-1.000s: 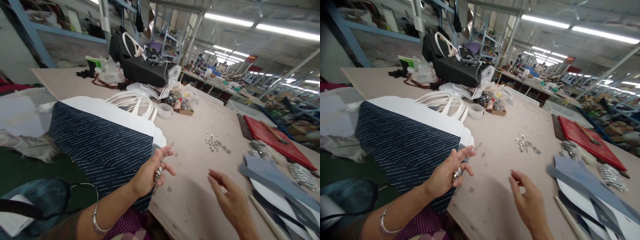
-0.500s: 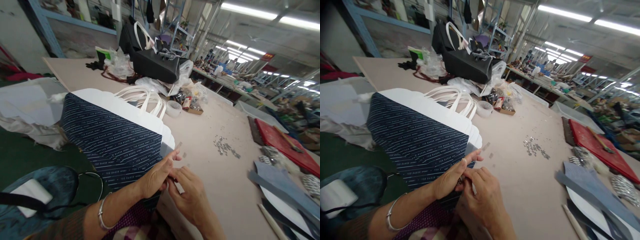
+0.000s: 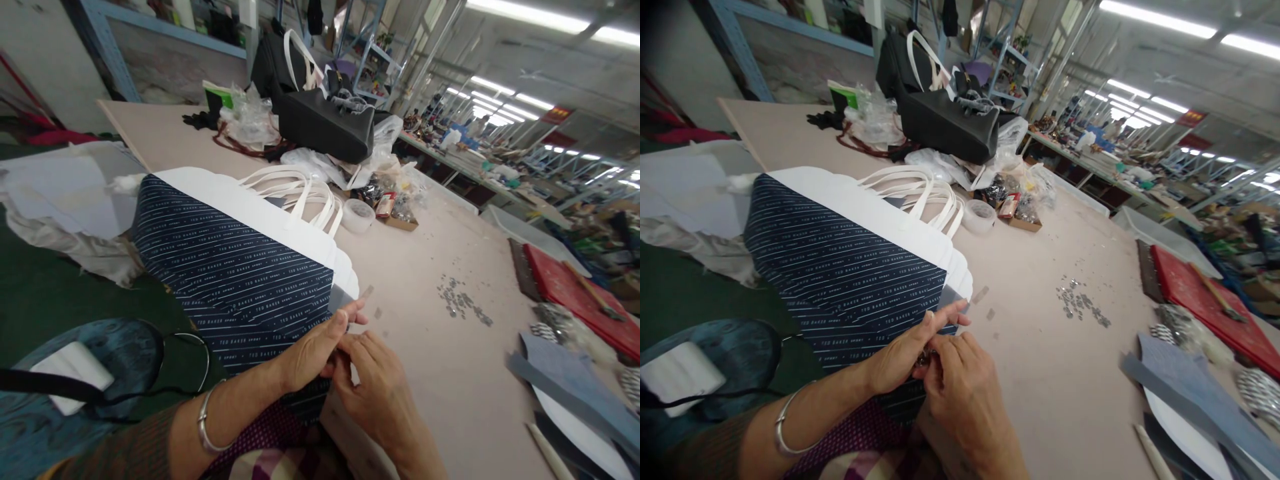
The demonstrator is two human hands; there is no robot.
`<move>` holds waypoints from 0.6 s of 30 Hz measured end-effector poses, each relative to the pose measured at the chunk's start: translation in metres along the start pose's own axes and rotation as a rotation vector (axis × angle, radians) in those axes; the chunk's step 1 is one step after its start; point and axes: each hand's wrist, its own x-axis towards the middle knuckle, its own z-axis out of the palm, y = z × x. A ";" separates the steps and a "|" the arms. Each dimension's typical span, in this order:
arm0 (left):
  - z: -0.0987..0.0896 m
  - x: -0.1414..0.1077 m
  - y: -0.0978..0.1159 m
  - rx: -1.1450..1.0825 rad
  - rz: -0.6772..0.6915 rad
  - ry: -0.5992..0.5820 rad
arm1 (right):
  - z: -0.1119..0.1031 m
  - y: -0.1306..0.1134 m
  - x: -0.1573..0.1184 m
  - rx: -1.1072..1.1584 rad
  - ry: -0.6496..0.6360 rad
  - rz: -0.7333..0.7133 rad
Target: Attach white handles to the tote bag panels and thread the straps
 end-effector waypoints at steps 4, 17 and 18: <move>-0.001 -0.001 0.007 0.030 -0.007 0.001 | 0.006 0.003 -0.001 0.001 0.025 0.018; -0.011 0.002 0.009 -0.029 0.026 0.215 | 0.039 0.002 0.016 0.114 0.082 0.212; -0.013 0.001 0.009 -0.034 0.021 0.239 | 0.042 0.002 0.018 0.127 0.079 0.201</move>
